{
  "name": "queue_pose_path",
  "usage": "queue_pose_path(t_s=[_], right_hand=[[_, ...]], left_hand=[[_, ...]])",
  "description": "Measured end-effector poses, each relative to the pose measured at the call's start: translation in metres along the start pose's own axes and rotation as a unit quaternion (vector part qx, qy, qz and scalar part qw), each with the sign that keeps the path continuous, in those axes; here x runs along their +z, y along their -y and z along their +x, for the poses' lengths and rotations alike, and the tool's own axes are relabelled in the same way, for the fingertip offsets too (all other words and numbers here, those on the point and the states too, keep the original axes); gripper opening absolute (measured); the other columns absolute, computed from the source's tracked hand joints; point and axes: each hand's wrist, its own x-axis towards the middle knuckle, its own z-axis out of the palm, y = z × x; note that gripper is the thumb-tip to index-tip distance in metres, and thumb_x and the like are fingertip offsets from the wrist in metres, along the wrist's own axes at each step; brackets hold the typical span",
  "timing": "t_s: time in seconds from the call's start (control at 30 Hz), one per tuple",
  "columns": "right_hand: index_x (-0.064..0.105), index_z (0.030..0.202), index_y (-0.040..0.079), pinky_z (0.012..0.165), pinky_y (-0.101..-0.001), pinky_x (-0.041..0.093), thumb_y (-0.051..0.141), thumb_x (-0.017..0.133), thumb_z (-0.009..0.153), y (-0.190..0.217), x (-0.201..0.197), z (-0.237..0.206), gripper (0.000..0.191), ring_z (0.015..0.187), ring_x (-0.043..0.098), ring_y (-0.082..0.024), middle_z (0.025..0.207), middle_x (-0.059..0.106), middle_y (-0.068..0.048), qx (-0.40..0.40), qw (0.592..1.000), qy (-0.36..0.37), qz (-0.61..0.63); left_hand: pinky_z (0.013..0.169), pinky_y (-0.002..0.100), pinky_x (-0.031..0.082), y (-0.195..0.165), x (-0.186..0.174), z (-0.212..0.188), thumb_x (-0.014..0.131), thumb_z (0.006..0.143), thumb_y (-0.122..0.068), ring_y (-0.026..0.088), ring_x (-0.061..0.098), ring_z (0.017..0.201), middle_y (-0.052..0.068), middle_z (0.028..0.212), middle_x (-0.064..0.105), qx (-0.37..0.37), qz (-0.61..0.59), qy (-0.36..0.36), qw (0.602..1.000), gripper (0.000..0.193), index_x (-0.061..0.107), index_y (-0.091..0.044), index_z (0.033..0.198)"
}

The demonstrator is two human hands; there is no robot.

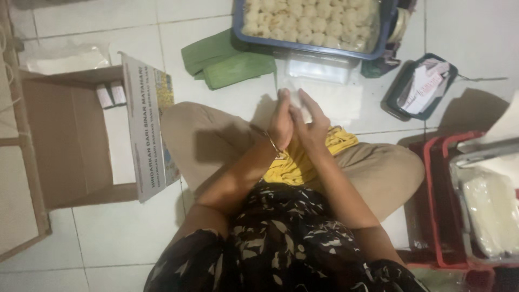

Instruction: The person sits on the floor and wraps small white round products in green paper, folds the paper around each item, presses a label sticker onto the wrapped package, and places the finished packages into a cardboard box, taking new items one at a time from a tray.

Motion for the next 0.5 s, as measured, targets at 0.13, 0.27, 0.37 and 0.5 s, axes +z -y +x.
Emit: queue_pose_path(t_s=[0.13,0.27,0.37,0.5], right_hand=[[0.062,0.135,-0.003,0.081,-0.0355,0.059,0.012,0.065,0.097,-0.033,0.004,0.012,0.041,0.095,0.072,-0.026,0.117,0.073,-0.015,0.317,0.887,0.002,0.335],[0.058,0.140,-0.004,0.077,-0.0333,0.054,0.007,0.065,0.098,-0.047,-0.004,0.016,0.044,0.094,0.069,-0.023,0.114,0.071,-0.013,0.374,0.779,0.036,0.502],[0.056,0.145,-0.002,0.077,-0.0350,0.053,0.000,0.068,0.095,-0.044,-0.001,0.013,0.051,0.092,0.065,-0.023,0.112,0.068,-0.013,0.367,0.817,0.083,0.438],[0.054,0.142,0.001,0.086,-0.0355,0.056,0.005,0.066,0.093,-0.032,0.003,0.012,0.050,0.103,0.069,-0.024,0.118,0.070,-0.014,0.386,0.814,0.096,0.423]], left_hand=[[0.092,0.040,0.052,-0.046,-0.044,0.023,0.047,0.105,-0.047,0.029,0.067,0.099,0.013,0.100,0.073,-0.122,0.450,-0.043,0.883,0.048,0.069,-0.006,0.117],[0.103,0.051,0.048,-0.132,-0.100,0.077,0.066,0.099,-0.046,0.041,0.062,0.116,0.023,0.119,0.068,0.015,0.760,-0.187,0.623,0.046,0.068,-0.005,0.119],[0.098,0.050,0.044,-0.167,-0.123,0.089,0.089,0.066,-0.055,0.043,0.052,0.120,0.027,0.128,0.057,-0.092,0.783,-0.274,0.551,0.085,0.057,-0.004,0.126],[0.103,0.048,0.043,-0.177,-0.126,0.101,0.094,0.057,-0.057,0.037,0.051,0.123,0.023,0.128,0.059,-0.139,0.821,-0.268,0.485,0.095,0.054,-0.005,0.127]])
